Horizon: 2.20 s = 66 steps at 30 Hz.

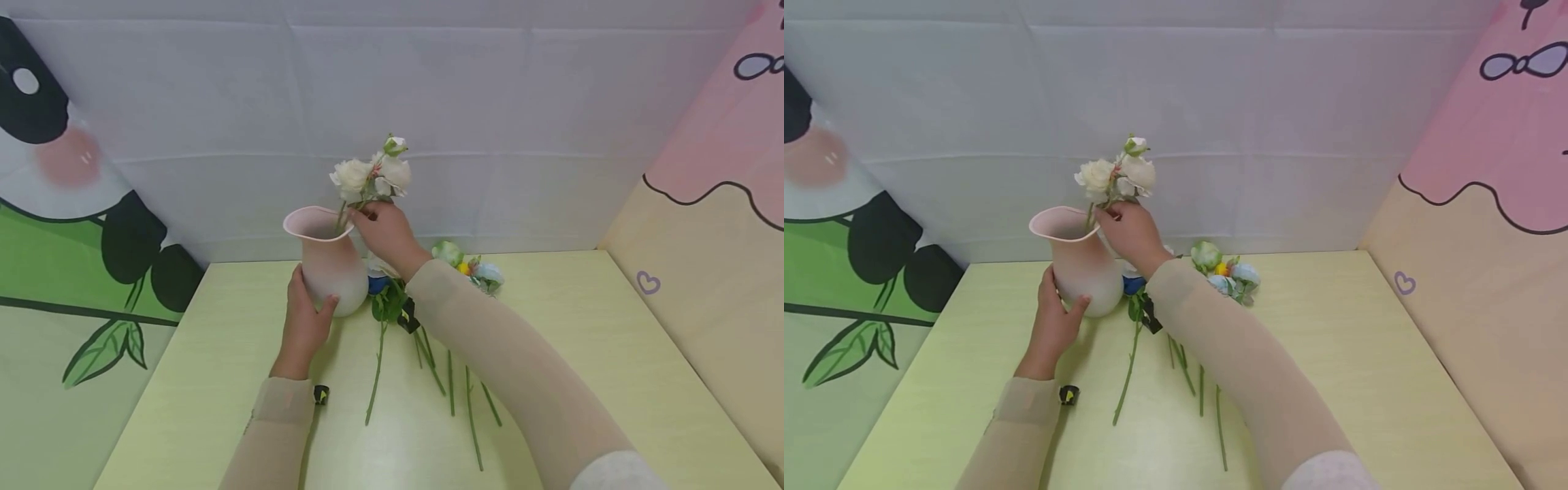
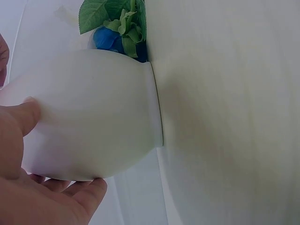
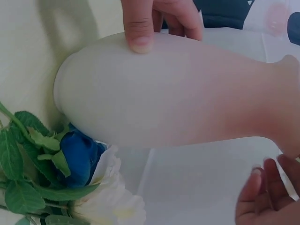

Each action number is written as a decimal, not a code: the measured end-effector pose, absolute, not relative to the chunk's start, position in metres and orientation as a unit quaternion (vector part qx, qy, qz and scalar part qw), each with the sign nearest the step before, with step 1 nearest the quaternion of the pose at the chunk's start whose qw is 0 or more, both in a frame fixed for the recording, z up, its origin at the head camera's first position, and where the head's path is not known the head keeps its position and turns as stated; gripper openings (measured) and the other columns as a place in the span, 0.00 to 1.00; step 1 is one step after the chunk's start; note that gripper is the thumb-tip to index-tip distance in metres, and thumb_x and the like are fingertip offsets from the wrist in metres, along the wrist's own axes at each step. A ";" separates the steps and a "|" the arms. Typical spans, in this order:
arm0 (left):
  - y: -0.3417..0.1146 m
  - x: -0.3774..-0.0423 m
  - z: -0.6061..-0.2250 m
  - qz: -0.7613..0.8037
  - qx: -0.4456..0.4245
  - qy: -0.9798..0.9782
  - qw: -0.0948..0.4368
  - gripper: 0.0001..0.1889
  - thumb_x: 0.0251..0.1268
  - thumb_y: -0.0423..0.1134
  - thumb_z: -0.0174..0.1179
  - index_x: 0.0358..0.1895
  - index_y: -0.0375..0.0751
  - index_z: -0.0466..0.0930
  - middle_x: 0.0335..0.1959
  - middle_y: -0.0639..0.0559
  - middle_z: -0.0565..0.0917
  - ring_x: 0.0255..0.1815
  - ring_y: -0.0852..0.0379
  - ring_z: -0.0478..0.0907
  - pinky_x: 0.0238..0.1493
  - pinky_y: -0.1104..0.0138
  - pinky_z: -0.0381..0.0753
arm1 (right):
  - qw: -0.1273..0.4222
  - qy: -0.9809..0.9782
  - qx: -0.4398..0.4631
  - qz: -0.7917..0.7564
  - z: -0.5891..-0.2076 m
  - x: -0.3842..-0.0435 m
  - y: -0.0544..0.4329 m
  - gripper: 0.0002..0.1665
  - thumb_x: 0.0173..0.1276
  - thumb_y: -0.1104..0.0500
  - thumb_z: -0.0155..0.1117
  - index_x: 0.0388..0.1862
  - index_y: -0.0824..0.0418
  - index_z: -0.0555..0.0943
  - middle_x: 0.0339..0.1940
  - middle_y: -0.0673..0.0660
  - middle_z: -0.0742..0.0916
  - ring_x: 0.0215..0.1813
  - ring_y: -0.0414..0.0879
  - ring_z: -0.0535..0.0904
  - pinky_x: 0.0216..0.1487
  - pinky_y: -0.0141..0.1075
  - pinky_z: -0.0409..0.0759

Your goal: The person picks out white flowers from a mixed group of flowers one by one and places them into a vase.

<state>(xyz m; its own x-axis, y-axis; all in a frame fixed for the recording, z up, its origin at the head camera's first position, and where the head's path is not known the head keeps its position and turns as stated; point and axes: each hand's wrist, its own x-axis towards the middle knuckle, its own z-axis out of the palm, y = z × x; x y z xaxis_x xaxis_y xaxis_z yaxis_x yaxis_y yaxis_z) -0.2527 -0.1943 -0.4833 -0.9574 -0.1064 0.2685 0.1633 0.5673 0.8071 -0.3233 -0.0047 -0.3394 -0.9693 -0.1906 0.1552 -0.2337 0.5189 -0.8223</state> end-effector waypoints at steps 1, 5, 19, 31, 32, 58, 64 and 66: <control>-0.194 -0.253 -0.483 -0.464 -0.016 -0.874 0.146 0.48 0.74 0.41 0.64 0.84 0.41 0.39 0.80 0.34 0.53 0.78 0.35 0.56 0.74 0.40 0.57 | 0.008 -0.870 0.118 0.478 -0.340 -0.324 -0.004 0.24 0.81 0.40 0.54 0.48 0.57 0.86 0.44 0.54 0.86 0.46 0.48 0.79 0.48 0.44 0.77; -0.194 -0.253 -0.484 -0.462 -0.013 -0.875 0.145 0.48 0.74 0.41 0.64 0.84 0.41 0.39 0.80 0.34 0.54 0.78 0.35 0.56 0.74 0.40 0.58 | -0.046 -0.860 0.107 0.497 -0.342 -0.325 -0.003 0.27 0.81 0.37 0.50 0.54 0.55 0.85 0.47 0.52 0.86 0.47 0.48 0.79 0.49 0.45 0.77; -0.194 -0.253 -0.484 -0.463 -0.016 -0.874 0.147 0.48 0.73 0.41 0.64 0.84 0.41 0.39 0.80 0.35 0.54 0.78 0.35 0.56 0.74 0.40 0.58 | -0.062 -0.799 0.124 0.586 -0.355 -0.311 0.009 0.29 0.83 0.39 0.49 0.68 0.56 0.79 0.56 0.55 0.84 0.57 0.51 0.80 0.55 0.45 0.80; -0.194 -0.254 -0.485 -0.467 -0.016 -0.872 0.145 0.48 0.73 0.41 0.65 0.84 0.41 0.39 0.80 0.35 0.54 0.78 0.36 0.56 0.74 0.40 0.58 | -0.015 -0.739 0.118 0.664 -0.360 -0.299 0.040 0.20 0.82 0.48 0.57 0.62 0.58 0.81 0.52 0.54 0.86 0.57 0.57 0.81 0.54 0.45 0.80; -0.193 -0.253 -0.485 -0.467 -0.016 -0.872 0.143 0.48 0.73 0.41 0.65 0.84 0.41 0.39 0.80 0.35 0.54 0.78 0.35 0.56 0.74 0.40 0.58 | -0.012 -0.733 0.114 0.670 -0.361 -0.298 0.044 0.19 0.82 0.49 0.58 0.62 0.58 0.81 0.52 0.55 0.86 0.58 0.58 0.80 0.55 0.46 0.80; -0.196 -0.253 -0.486 -0.467 -0.020 -0.872 0.147 0.48 0.73 0.40 0.65 0.84 0.40 0.39 0.80 0.34 0.53 0.79 0.36 0.54 0.76 0.42 0.56 | 0.040 -0.652 -0.006 0.757 -0.448 -0.282 0.087 0.15 0.81 0.60 0.58 0.60 0.66 0.81 0.57 0.72 0.82 0.54 0.58 0.81 0.59 0.51 0.79; -0.196 -0.253 -0.484 -0.464 -0.019 -0.873 0.149 0.48 0.73 0.40 0.65 0.84 0.40 0.39 0.80 0.34 0.53 0.79 0.36 0.54 0.76 0.42 0.56 | 0.039 -0.674 -0.007 0.737 -0.468 -0.279 0.086 0.16 0.80 0.59 0.60 0.60 0.66 0.81 0.53 0.69 0.84 0.58 0.66 0.79 0.62 0.59 0.76; -0.197 -0.253 -0.484 -0.463 -0.015 -0.874 0.149 0.48 0.73 0.40 0.65 0.84 0.41 0.39 0.80 0.34 0.53 0.79 0.36 0.54 0.76 0.42 0.55 | 0.032 -0.688 -0.005 0.725 -0.475 -0.278 0.086 0.16 0.80 0.59 0.60 0.61 0.65 0.80 0.54 0.69 0.84 0.59 0.67 0.78 0.63 0.60 0.75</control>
<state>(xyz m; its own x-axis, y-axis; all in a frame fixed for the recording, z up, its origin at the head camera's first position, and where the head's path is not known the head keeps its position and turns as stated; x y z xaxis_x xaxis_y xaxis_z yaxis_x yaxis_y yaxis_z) -0.2526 -0.1968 -0.4840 -0.9551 -0.1111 0.2748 0.1650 0.5710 0.8042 -0.2776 0.0857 -0.4752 -0.9980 0.0523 0.0366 -0.0393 -0.0519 -0.9979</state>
